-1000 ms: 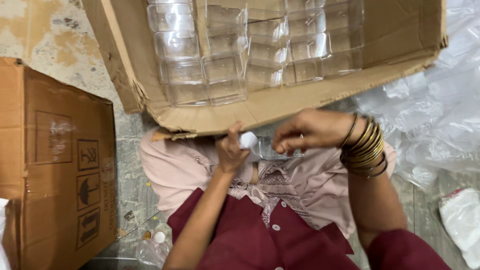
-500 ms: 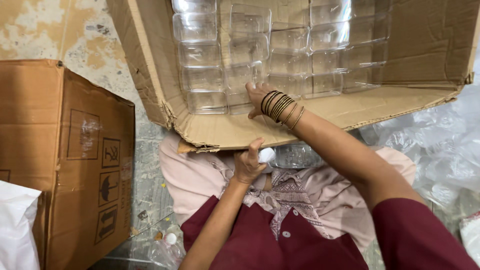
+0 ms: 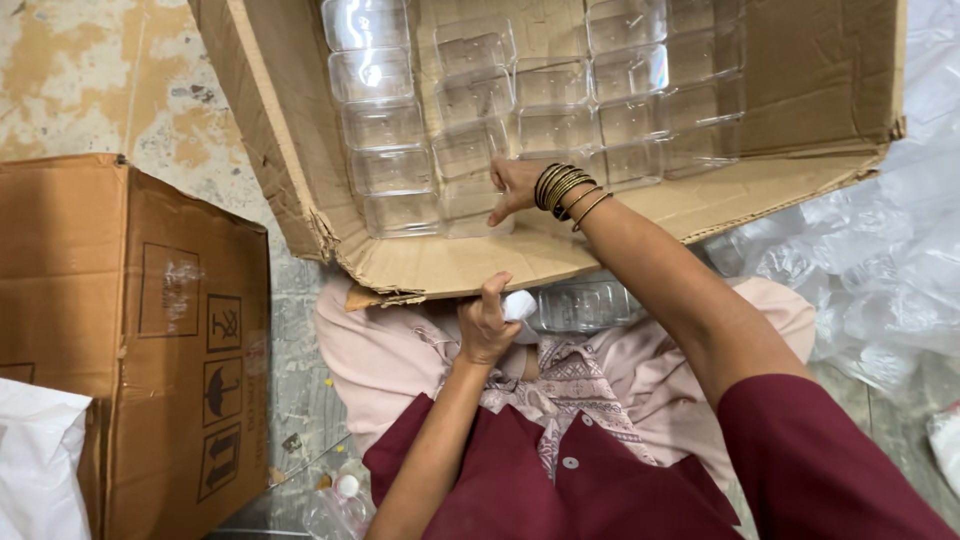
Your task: The person sits on the floor and wraps clear plastic containers with white foam wrap, then places the wrapped containers into a cardboard box, arranging them inside. They repeat this wrap-and-pack cycle and occasionally reposition containers already in the box.
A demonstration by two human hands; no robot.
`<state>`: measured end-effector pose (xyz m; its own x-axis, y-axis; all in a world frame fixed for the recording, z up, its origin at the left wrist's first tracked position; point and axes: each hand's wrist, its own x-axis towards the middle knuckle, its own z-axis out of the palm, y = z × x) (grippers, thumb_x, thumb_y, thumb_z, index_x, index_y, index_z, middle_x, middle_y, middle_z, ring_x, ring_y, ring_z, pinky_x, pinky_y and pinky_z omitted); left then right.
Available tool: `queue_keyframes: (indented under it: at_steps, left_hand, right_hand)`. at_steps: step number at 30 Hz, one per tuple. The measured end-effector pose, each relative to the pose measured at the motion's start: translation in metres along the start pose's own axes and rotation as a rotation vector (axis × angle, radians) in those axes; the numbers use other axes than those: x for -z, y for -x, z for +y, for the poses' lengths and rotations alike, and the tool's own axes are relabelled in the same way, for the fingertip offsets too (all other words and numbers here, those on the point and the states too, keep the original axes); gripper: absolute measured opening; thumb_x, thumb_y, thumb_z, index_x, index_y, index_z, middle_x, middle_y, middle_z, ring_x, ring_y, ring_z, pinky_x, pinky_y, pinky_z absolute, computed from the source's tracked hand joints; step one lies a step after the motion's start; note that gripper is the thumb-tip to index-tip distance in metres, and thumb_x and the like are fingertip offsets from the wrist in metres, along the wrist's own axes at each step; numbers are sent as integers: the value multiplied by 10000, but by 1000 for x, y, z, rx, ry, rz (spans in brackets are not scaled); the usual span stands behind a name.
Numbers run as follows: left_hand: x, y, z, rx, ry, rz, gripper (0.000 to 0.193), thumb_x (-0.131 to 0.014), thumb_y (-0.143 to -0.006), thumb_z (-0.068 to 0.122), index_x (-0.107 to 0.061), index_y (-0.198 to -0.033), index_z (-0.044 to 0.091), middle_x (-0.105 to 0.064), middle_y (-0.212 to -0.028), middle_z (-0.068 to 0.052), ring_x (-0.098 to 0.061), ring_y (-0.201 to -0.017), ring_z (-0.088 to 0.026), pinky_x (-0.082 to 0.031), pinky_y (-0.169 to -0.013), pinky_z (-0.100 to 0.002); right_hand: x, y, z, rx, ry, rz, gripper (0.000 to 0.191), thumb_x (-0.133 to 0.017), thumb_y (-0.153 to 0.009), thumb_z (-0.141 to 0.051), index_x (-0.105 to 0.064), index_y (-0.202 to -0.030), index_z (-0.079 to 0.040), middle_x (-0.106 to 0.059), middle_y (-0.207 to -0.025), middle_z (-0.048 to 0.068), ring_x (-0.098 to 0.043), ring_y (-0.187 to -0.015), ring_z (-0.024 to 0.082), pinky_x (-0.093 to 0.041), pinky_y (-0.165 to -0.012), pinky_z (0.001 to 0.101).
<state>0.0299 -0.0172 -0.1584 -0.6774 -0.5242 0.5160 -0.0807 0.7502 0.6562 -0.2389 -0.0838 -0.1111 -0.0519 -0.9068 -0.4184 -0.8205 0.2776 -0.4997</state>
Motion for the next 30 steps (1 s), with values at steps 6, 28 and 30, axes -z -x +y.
queue_keyframes:
  at_steps: [6, 28, 30]
  left_hand:
    - [-15, 16, -20, -6, -39, -45, 817, -846, -582, 92, -502, -1323, 61, -719, -1196, -156, -727, -779, -322, -568, -705, -402]
    - [-30, 43, -34, -13, -73, -29, 927, -632, -847, 712, -440, -1446, 31, -625, -1330, -161, -678, -1105, -368, -580, -833, -425]
    - [-31, 39, -32, -34, -76, -4, 866, -765, -800, 520, -444, -1443, 38, -623, -1343, -165, -723, -1034, -330, -606, -786, -382]
  right_hand:
    - [59, 94, -38, 83, -610, 77, 729, -829, -734, -536, -450, -1179, -101, -598, -1067, 113, -556, -809, 170, -480, -641, 329]
    - [53, 280, -47, 218, -209, 118, 271, -650, -961, -333, -728, -1063, -95, -782, -919, 79, -767, -823, 218, -609, -741, 356]
    - [82, 238, -53, 270, -95, 161, 246, -634, -960, -291, -734, -1069, -94, -786, -909, 81, -770, -776, 226, -604, -720, 364]
